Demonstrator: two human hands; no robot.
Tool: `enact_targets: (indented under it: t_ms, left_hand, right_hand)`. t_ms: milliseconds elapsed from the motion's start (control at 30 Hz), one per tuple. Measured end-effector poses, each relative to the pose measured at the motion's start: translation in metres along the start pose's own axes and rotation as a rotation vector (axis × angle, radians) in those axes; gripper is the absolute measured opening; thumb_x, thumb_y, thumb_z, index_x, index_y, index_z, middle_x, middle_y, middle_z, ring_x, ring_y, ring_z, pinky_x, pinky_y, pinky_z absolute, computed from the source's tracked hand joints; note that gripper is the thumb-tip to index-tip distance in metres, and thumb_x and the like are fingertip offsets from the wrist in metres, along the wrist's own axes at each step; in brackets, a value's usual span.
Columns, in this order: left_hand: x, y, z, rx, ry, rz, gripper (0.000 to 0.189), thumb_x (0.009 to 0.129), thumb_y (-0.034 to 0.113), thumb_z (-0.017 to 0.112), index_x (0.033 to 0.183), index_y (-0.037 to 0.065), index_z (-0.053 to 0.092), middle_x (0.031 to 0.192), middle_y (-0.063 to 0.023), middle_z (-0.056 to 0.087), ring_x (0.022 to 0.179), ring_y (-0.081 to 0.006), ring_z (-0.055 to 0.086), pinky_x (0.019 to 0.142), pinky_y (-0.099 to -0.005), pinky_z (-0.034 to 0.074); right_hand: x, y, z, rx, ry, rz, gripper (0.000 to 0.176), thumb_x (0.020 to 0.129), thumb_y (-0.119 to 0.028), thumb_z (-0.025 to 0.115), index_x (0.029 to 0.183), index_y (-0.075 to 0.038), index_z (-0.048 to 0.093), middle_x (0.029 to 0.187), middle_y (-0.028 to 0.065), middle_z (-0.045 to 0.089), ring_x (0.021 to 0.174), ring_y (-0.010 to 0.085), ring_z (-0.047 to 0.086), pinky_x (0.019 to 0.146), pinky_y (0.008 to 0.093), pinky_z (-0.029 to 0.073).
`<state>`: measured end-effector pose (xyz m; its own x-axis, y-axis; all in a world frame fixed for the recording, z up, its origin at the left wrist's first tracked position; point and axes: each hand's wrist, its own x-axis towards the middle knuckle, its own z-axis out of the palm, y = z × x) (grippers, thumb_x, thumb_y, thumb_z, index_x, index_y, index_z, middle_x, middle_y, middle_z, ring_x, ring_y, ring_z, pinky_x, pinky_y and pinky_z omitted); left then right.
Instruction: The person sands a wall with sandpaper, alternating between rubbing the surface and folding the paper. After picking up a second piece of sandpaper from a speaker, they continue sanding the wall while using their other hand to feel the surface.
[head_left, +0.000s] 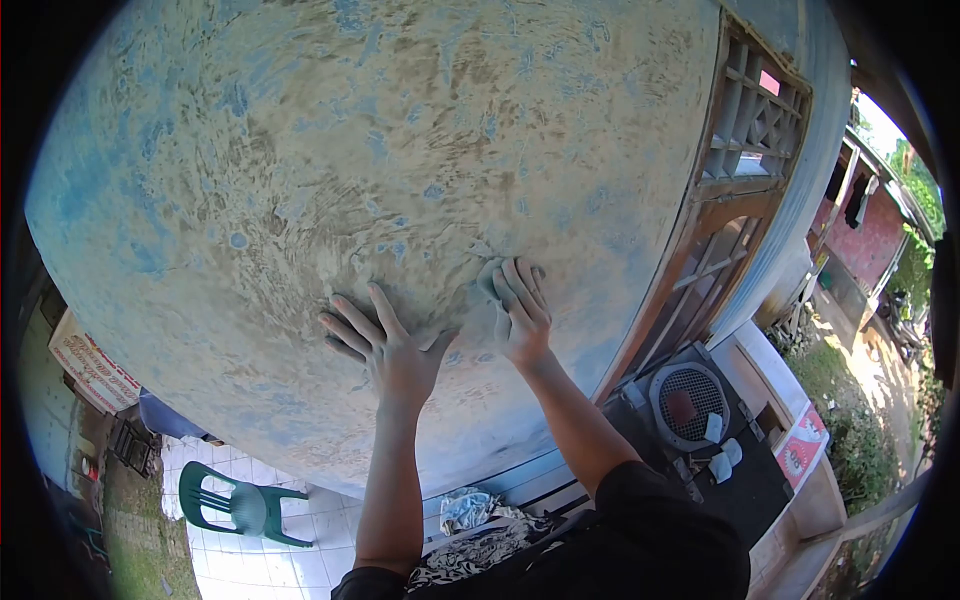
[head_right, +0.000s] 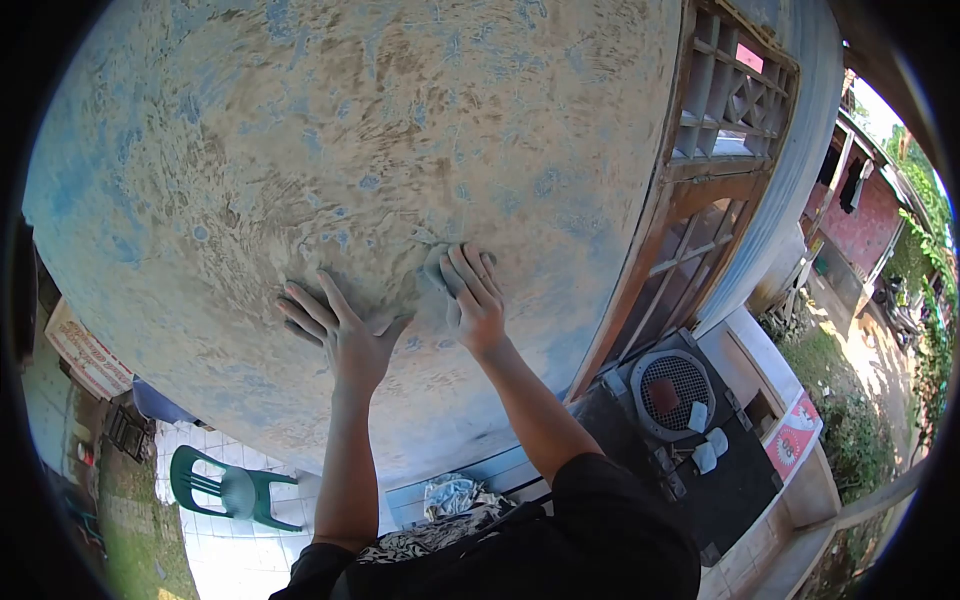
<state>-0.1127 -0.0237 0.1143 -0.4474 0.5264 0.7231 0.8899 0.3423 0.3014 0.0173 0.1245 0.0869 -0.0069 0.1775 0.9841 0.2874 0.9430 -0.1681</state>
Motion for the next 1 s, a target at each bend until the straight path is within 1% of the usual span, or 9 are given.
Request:
enact_targets:
  t_ms: [67, 133, 267, 333, 567, 667, 767, 833, 1000]
  left_hand:
    - [0.001, 0.002, 0.002, -0.023, -0.003, 0.002, 0.14, 0.072, 0.066, 0.088, 0.168, 0.001, 0.01, 0.165, -0.0462, -0.009, 0.15, -0.0684, -0.017, 0.113, -0.0833, -0.003]
    - [0.0, 0.002, 0.002, -0.026, 0.03, 0.007, 0.141, 0.072, 0.067, 0.088, 0.168, 0.0, 0.009, 0.165, -0.0468, -0.009, 0.15, -0.0688, -0.018, 0.112, -0.0837, -0.004]
    - [0.002, 0.002, 0.002, -0.01, 0.028, 0.013, 0.14, 0.073, 0.066, 0.088, 0.168, 0.0, 0.009, 0.165, -0.0467, -0.01, 0.149, -0.0693, -0.018, 0.112, -0.0839, -0.004]
    - [-0.001, 0.0, 0.003, 0.003, 0.039, 0.03, 0.14, 0.074, 0.067, 0.087, 0.168, -0.001, 0.009, 0.165, -0.0467, -0.011, 0.149, -0.0696, -0.018, 0.112, -0.084, -0.004]
    - [-0.002, -0.003, 0.006, 0.011, 0.039, 0.032, 0.139, 0.075, 0.069, 0.085, 0.168, 0.0, 0.01, 0.165, -0.0467, -0.011, 0.149, -0.0698, -0.018, 0.112, -0.0842, -0.004]
    - [-0.001, 0.0, 0.004, -0.004, 0.022, 0.016, 0.138, 0.074, 0.068, 0.086, 0.168, 0.001, 0.01, 0.165, -0.0464, -0.011, 0.149, -0.0699, -0.018, 0.112, -0.0842, -0.004]
    - [0.001, -0.001, 0.004, -0.013, 0.027, 0.031, 0.138, 0.074, 0.068, 0.086, 0.168, 0.002, 0.01, 0.165, -0.0461, -0.012, 0.149, -0.0697, -0.018, 0.112, -0.0843, -0.004]
    - [-0.001, 0.0, 0.004, 0.037, 0.015, 0.022, 0.148, 0.07, 0.061, 0.093, 0.169, 0.003, -0.002, 0.166, -0.0422, -0.019, 0.151, -0.0655, -0.022, 0.114, -0.0813, -0.005]
    - [0.0, -0.001, 0.004, 0.013, 0.019, 0.023, 0.143, 0.073, 0.066, 0.088, 0.168, 0.003, 0.003, 0.165, -0.0439, -0.016, 0.149, -0.0677, -0.021, 0.113, -0.0829, -0.006]
  right_hand:
    - [0.033, 0.002, -0.003, -0.035, 0.01, -0.039, 0.032, 0.106, -0.007, 0.055, 0.132, 0.005, 0.07, 0.143, 0.0247, 0.065, 0.143, 0.0453, 0.053, 0.119, 0.057, 0.04]
    - [0.07, -0.015, -0.002, 0.025, 0.133, 0.081, 0.031, 0.107, -0.007, 0.054, 0.131, 0.004, 0.071, 0.141, 0.0224, 0.067, 0.142, 0.0436, 0.054, 0.118, 0.0573, 0.04]
    - [0.025, 0.001, 0.003, 0.034, 0.112, 0.043, 0.031, 0.108, -0.007, 0.053, 0.131, 0.003, 0.071, 0.141, 0.0215, 0.067, 0.141, 0.0429, 0.055, 0.118, 0.0572, 0.041]
    - [-0.009, 0.008, -0.001, -0.028, -0.008, -0.014, 0.034, 0.102, -0.002, 0.059, 0.134, -0.002, 0.07, 0.145, 0.0171, 0.065, 0.145, 0.0385, 0.052, 0.119, 0.0572, 0.041]
    - [0.061, -0.025, -0.005, 0.08, 0.156, 0.18, 0.035, 0.101, -0.001, 0.059, 0.133, -0.004, 0.072, 0.144, 0.0176, 0.066, 0.145, 0.0374, 0.052, 0.12, 0.056, 0.04]
    - [0.023, -0.018, -0.003, 0.105, 0.09, 0.165, 0.034, 0.101, 0.0, 0.059, 0.132, -0.003, 0.072, 0.144, 0.0179, 0.065, 0.144, 0.0378, 0.052, 0.119, 0.0555, 0.042]
    - [0.013, 0.004, -0.017, -0.002, -0.102, -0.012, 0.034, 0.101, 0.002, 0.058, 0.133, -0.001, 0.071, 0.146, 0.0191, 0.064, 0.145, 0.0396, 0.051, 0.119, 0.0549, 0.042]
    - [0.048, 0.009, -0.021, -0.046, 0.038, 0.037, 0.034, 0.101, 0.001, 0.059, 0.132, -0.001, 0.071, 0.147, 0.0184, 0.064, 0.145, 0.0393, 0.051, 0.119, 0.053, 0.043]
    - [0.059, -0.019, -0.006, 0.055, 0.24, 0.171, 0.037, 0.097, 0.003, 0.06, 0.132, -0.001, 0.071, 0.147, 0.0167, 0.064, 0.145, 0.036, 0.052, 0.118, 0.0524, 0.043]
